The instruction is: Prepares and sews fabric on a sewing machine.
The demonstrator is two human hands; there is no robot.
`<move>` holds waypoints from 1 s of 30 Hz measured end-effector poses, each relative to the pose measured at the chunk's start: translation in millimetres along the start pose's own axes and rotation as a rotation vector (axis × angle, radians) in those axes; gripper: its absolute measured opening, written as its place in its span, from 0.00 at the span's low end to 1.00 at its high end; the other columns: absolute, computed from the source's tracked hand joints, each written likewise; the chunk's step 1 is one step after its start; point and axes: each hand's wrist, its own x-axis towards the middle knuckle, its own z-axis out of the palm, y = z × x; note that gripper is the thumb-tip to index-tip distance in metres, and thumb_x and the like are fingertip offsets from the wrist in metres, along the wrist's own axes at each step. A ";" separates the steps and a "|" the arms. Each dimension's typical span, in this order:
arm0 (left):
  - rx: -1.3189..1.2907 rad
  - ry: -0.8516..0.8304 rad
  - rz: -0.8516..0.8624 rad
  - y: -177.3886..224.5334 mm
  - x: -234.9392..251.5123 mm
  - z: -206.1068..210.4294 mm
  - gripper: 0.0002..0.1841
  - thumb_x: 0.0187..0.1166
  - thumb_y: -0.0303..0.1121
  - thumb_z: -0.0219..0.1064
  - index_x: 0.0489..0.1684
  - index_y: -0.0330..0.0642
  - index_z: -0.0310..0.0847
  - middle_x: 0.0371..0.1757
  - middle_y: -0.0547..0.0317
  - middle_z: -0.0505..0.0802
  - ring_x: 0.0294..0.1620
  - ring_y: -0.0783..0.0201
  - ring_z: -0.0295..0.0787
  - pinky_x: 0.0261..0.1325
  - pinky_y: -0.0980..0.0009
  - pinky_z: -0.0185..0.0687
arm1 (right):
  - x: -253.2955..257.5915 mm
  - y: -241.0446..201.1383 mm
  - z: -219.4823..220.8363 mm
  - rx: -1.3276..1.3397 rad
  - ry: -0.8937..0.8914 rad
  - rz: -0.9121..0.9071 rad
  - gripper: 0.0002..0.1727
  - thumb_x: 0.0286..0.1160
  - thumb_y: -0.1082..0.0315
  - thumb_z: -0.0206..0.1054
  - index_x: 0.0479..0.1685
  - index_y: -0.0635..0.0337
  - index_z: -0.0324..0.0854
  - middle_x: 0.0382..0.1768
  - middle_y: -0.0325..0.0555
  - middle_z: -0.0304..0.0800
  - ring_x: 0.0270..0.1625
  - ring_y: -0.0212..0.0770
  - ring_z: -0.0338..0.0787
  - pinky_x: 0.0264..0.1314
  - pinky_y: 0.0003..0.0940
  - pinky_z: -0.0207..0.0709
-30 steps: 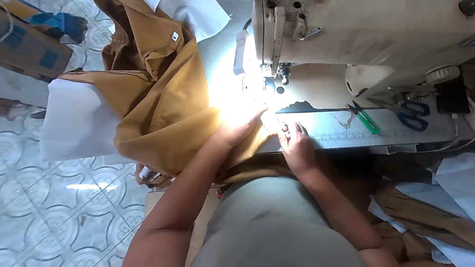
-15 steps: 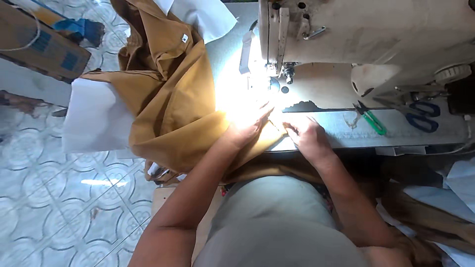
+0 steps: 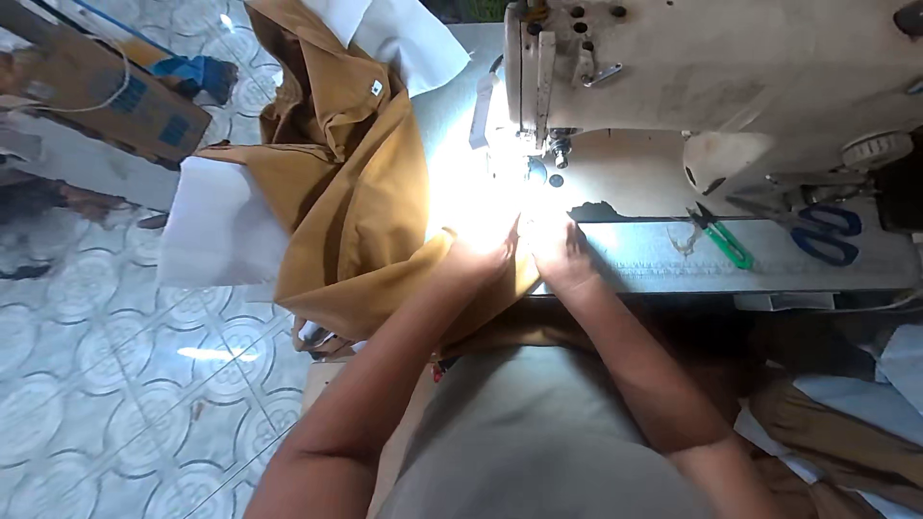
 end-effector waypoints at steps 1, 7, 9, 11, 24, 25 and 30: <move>0.020 -0.068 0.027 -0.2 6.0 -13.0 0.21 0.90 0.31 0.52 0.79 0.41 0.78 0.73 0.46 0.87 0.70 0.45 0.87 0.68 0.44 0.80 | -0.8 3.3 3.0 -0.014 0.029 -0.039 0.14 0.84 0.69 0.61 0.57 0.68 0.86 0.56 0.62 0.91 0.60 0.57 0.92 0.66 0.50 0.84; -0.083 -0.290 0.157 -33.8 78.8 -28.2 0.07 0.78 0.26 0.70 0.46 0.34 0.90 0.52 0.43 0.93 0.60 0.47 0.89 0.71 0.47 0.76 | 3.6 11.6 14.9 0.015 0.119 -0.053 0.11 0.80 0.70 0.64 0.48 0.70 0.87 0.54 0.63 0.90 0.52 0.57 0.95 0.54 0.51 0.88; -0.103 -0.331 0.239 -45.5 88.0 -36.0 0.07 0.74 0.29 0.75 0.45 0.38 0.92 0.51 0.47 0.94 0.60 0.49 0.89 0.70 0.48 0.75 | 3.0 14.0 17.4 0.089 0.150 -0.056 0.14 0.78 0.68 0.70 0.55 0.69 0.87 0.57 0.64 0.88 0.50 0.57 0.94 0.52 0.50 0.89; -0.243 -0.209 0.376 -72.5 88.4 -25.7 0.06 0.70 0.31 0.78 0.40 0.43 0.95 0.46 0.53 0.95 0.55 0.55 0.90 0.65 0.52 0.79 | 5.6 20.5 24.2 0.099 0.208 -0.147 0.13 0.75 0.69 0.72 0.54 0.66 0.90 0.58 0.63 0.88 0.56 0.56 0.93 0.56 0.46 0.88; -0.290 0.029 0.559 -100.2 80.2 3.6 0.09 0.80 0.34 0.69 0.47 0.48 0.96 0.50 0.55 0.97 0.57 0.56 0.92 0.67 0.58 0.81 | 12.6 28.7 30.3 -0.158 0.328 -0.338 0.11 0.75 0.63 0.71 0.44 0.61 0.93 0.48 0.59 0.93 0.43 0.55 0.95 0.37 0.45 0.88; -0.279 0.063 0.564 -98.7 80.0 5.0 0.09 0.81 0.35 0.68 0.46 0.47 0.96 0.50 0.55 0.97 0.57 0.56 0.92 0.67 0.58 0.81 | 13.7 30.0 29.7 -0.202 0.339 -0.342 0.11 0.75 0.63 0.70 0.44 0.61 0.93 0.46 0.58 0.94 0.41 0.54 0.95 0.35 0.44 0.86; -0.187 0.185 0.532 -91.4 82.4 15.6 0.12 0.86 0.38 0.63 0.47 0.47 0.95 0.51 0.55 0.96 0.58 0.56 0.92 0.66 0.57 0.82 | 21.3 33.6 21.7 -0.198 0.336 -0.283 0.11 0.74 0.64 0.68 0.40 0.60 0.94 0.42 0.54 0.96 0.51 0.55 0.95 0.48 0.45 0.87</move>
